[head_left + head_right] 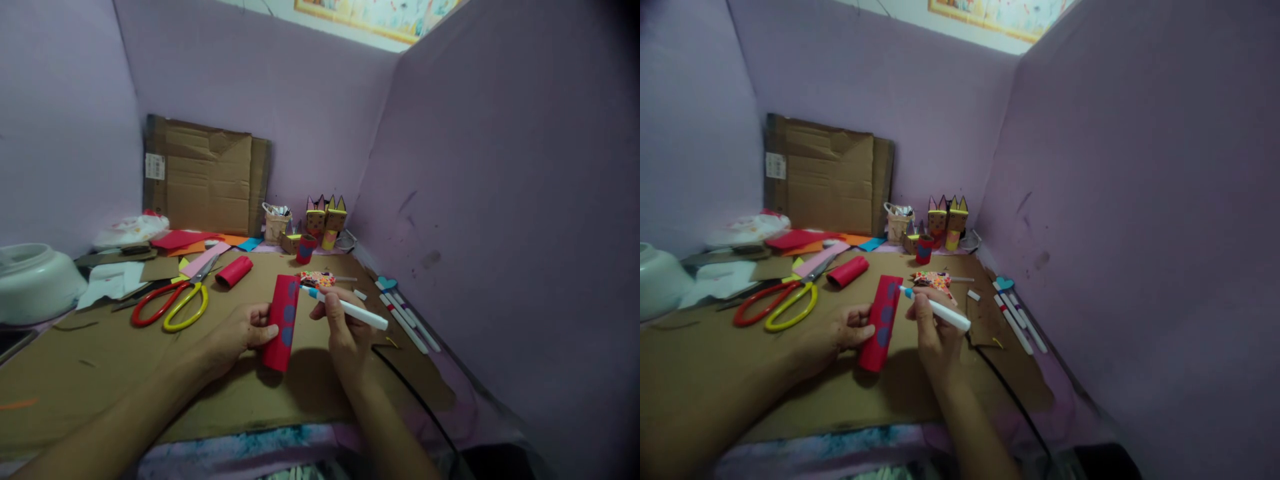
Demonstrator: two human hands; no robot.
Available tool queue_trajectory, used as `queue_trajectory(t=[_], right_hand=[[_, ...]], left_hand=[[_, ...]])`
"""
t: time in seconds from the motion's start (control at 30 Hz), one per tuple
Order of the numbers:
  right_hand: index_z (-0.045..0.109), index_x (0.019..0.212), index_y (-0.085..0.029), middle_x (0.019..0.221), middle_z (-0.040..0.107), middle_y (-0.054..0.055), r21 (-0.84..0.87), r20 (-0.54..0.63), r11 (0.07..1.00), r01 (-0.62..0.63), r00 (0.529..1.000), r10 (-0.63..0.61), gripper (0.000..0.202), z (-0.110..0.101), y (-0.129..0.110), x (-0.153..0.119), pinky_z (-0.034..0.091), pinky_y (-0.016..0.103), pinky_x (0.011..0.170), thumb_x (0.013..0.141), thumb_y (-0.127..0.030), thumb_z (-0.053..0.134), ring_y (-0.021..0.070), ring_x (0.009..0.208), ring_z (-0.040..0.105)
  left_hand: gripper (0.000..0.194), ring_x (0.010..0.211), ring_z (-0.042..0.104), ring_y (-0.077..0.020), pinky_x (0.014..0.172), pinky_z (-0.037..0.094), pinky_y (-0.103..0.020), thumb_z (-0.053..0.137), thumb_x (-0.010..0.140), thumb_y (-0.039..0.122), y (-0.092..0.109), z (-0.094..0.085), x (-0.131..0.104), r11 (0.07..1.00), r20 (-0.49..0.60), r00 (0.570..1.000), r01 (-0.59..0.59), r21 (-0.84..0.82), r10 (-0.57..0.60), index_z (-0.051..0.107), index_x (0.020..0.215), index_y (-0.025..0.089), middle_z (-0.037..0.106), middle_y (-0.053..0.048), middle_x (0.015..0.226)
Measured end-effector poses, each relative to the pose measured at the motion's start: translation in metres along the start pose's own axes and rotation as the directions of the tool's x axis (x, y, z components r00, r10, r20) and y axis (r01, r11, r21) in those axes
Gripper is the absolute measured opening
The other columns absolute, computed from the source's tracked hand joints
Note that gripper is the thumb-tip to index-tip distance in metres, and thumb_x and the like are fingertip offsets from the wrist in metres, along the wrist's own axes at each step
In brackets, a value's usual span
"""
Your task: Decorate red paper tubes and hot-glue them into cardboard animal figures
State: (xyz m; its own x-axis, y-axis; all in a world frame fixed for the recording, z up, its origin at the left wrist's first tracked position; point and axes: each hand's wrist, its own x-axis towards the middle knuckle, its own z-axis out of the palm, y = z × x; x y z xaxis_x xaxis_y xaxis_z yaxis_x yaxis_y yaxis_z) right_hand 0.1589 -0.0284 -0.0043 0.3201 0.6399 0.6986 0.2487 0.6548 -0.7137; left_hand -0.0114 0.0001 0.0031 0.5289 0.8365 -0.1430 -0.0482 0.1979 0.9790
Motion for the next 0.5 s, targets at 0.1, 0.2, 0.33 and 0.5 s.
queue_trajectory(t=[0.1,0.2,0.33,0.5], right_hand=[[0.066,0.090,-0.021,0.059,0.061,-0.003,0.021,0.015,1.000,0.007,1.000,-0.007,0.017,0.0002,0.0000,-0.0002,0.046,0.028,0.059,0.090,-0.029,0.051,0.0132,0.057,0.059],[0.066,0.090,-0.021,0.060,0.062,-0.003,0.032,0.025,0.999,0.004,1.000,-0.005,0.016,0.0011,0.0005,0.0001,0.047,0.028,0.059,0.090,-0.028,0.051,0.0127,0.056,0.060],[0.066,0.090,-0.020,0.059,0.062,-0.002,0.028,0.022,1.000,-0.003,1.000,0.002,0.016,0.0020,0.0011,0.0005,0.047,0.028,0.059,0.090,-0.030,0.052,0.0130,0.056,0.060],[0.066,0.090,-0.019,0.059,0.062,-0.002,0.007,0.038,1.000,0.010,0.999,-0.010,0.019,0.0019,0.0001,0.0010,0.047,0.028,0.057,0.090,-0.031,0.051,0.0135,0.055,0.060]], left_hand=[[0.048,0.067,0.057,-0.0160,0.061,0.043,-0.024,0.078,0.059,0.038,-0.0008,-0.0007,0.0002,1.000,0.007,1.000,0.004,0.018,-0.004,0.066,0.098,0.013,0.068,-0.005,0.077],[0.046,0.069,0.057,-0.0162,0.062,0.043,-0.024,0.077,0.060,0.038,-0.0004,-0.0005,-0.0001,1.000,0.014,1.000,0.003,0.016,-0.003,0.066,0.098,0.013,0.068,-0.005,0.078],[0.048,0.070,0.057,-0.0169,0.063,0.043,-0.024,0.078,0.058,0.038,0.0026,0.0015,-0.0011,1.000,0.019,1.000,-0.006,0.026,0.006,0.066,0.097,0.013,0.068,-0.005,0.076],[0.050,0.072,0.058,-0.0175,0.064,0.043,-0.024,0.078,0.058,0.038,0.0033,0.0019,-0.0016,0.999,0.011,1.000,-0.002,0.033,0.001,0.065,0.099,0.014,0.068,-0.005,0.076]])
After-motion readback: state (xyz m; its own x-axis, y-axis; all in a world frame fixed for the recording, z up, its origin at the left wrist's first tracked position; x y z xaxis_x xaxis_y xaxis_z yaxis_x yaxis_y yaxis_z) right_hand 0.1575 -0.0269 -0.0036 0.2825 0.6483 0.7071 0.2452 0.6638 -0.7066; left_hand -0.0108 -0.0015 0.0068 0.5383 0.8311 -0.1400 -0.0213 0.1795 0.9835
